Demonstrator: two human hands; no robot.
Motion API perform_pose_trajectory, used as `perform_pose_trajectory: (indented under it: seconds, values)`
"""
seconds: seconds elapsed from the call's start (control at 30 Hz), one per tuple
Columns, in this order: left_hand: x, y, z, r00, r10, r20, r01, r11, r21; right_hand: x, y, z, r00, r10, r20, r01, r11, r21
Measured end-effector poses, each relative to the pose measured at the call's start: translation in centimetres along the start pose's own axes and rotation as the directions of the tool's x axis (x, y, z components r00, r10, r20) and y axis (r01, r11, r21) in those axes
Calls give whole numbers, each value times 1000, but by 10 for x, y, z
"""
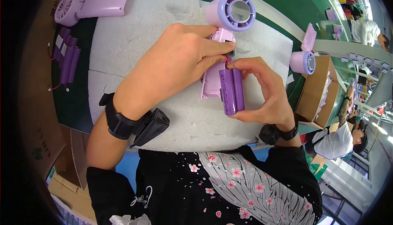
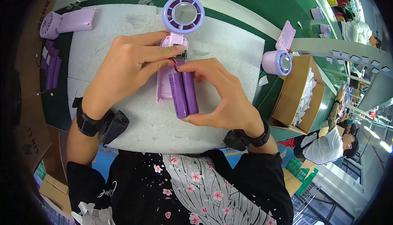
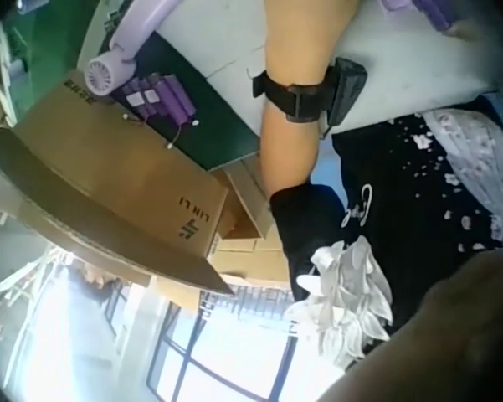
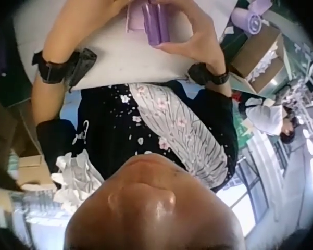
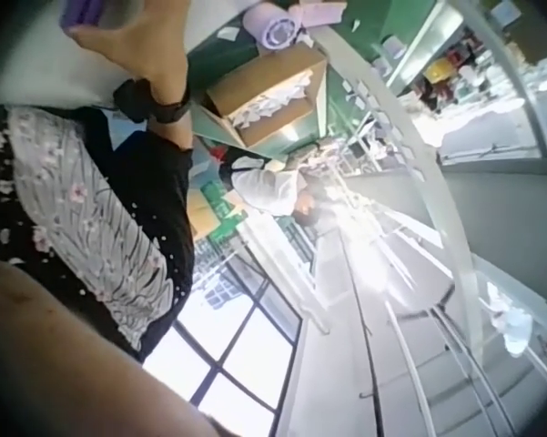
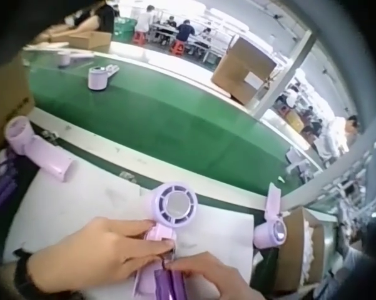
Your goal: The person assembles handheld fans by connecting battery packs to circuit boards, testing the lights, and pressing the batteries into the fan housings. They repeat this process for multiple units, placing each assembled fan onto a conveyor belt.
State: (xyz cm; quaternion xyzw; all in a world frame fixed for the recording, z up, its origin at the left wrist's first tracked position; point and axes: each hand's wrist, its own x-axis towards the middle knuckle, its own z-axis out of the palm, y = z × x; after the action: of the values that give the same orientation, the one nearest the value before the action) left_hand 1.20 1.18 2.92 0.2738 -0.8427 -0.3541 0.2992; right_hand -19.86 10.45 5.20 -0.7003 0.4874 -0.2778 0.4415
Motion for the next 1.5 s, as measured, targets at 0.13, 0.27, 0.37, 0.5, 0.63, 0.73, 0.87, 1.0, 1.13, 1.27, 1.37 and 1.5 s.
perform_pose_trajectory:
  seconds: [0.13,0.27,0.37,0.5,0.63,0.73,0.87,1.0,1.13,1.27,1.37,1.5]
  values:
    - [1,1,-3,999,-13,37,13,1000,-8,1,0,12,997,18,-76,-18,1000,-9]
    - [1,3,-6,997,-16,73,15,1000,5,5,-1,20,988,-74,-132,49,981,-189]
    - [0,3,-6,996,-12,86,11,1000,15,6,-2,24,975,-182,-128,125,923,-363]
    - [-1,2,-7,997,-2,78,0,1000,22,6,-9,31,956,-189,-224,94,922,-376]
    - [0,1,-7,998,19,63,-21,1000,19,4,-6,30,950,-244,-197,132,880,-457]
    - [2,1,-7,997,18,69,-17,1000,-16,2,-2,30,931,-300,-209,157,843,-514]
    - [2,0,-4,999,5,54,-2,998,-58,1,1,33,927,-290,-238,135,849,-512]
    - [5,4,-11,990,-55,130,66,994,-88,2,-4,35,937,-232,-263,81,872,-482]
    - [0,0,-8,972,-165,167,201,953,-228,2,-1,37,944,-107,-313,-2,945,-328]
    - [0,-3,-7,972,-145,187,185,957,-221,5,2,37,949,-92,-300,14,967,-253]
    - [3,-1,-7,938,-246,243,310,909,-278,7,1,32,957,-101,-272,24,962,-270]
    - [3,1,-8,882,-352,315,441,851,-284,12,7,18,974,-141,-177,90,959,-267]
